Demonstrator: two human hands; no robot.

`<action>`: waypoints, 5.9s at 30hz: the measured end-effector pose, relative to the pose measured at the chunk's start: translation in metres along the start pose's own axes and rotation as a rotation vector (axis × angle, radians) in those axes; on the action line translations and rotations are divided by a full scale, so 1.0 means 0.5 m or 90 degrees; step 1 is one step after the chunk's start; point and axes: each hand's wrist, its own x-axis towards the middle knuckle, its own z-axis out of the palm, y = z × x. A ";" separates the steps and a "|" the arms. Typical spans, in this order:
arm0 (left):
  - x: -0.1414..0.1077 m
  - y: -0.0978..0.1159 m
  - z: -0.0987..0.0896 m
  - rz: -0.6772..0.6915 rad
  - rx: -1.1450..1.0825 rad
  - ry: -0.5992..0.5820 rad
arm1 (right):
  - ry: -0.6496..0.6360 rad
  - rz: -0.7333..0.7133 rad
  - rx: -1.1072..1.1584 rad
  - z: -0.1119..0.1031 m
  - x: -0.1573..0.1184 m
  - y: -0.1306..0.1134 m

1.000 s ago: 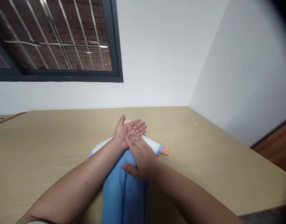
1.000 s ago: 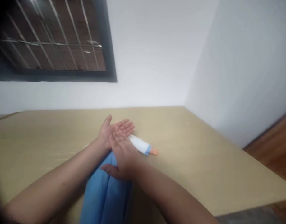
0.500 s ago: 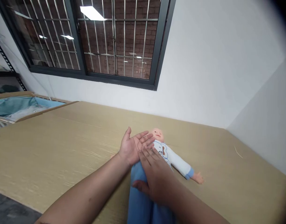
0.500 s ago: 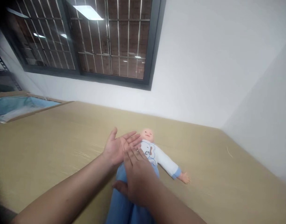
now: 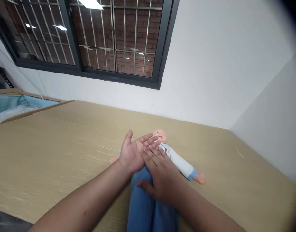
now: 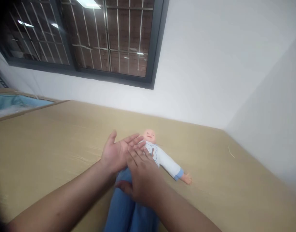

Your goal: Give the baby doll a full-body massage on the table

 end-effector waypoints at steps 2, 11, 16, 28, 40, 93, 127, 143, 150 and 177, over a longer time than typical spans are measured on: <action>0.003 0.015 -0.008 0.012 -0.002 -0.027 | -0.009 -0.014 0.022 -0.008 -0.005 -0.011; 0.001 -0.019 -0.016 -0.030 0.005 -0.050 | -0.012 -0.089 0.082 0.015 -0.012 -0.034; -0.008 -0.037 0.003 -0.050 0.013 0.021 | 0.047 -0.042 0.014 0.030 -0.005 -0.010; 0.008 0.011 -0.028 -0.005 0.042 -0.048 | -0.058 -0.042 0.119 0.020 -0.015 -0.054; -0.017 -0.017 0.002 -0.037 0.030 -0.027 | 0.036 0.033 0.021 0.021 -0.006 -0.030; -0.011 -0.034 0.003 -0.021 0.137 0.003 | 0.047 -0.126 0.062 0.021 -0.002 -0.009; 0.045 0.008 -0.108 0.365 1.279 -0.048 | 0.128 0.162 0.181 0.091 -0.057 0.236; 0.038 -0.004 -0.065 0.104 1.435 -0.274 | 0.107 0.138 0.196 0.085 -0.055 0.230; 0.038 0.001 -0.064 0.106 1.433 -0.121 | 0.130 0.155 0.185 0.087 -0.058 0.225; 0.047 0.057 -0.097 0.060 1.306 -0.255 | 0.021 -0.089 0.163 0.042 -0.066 0.193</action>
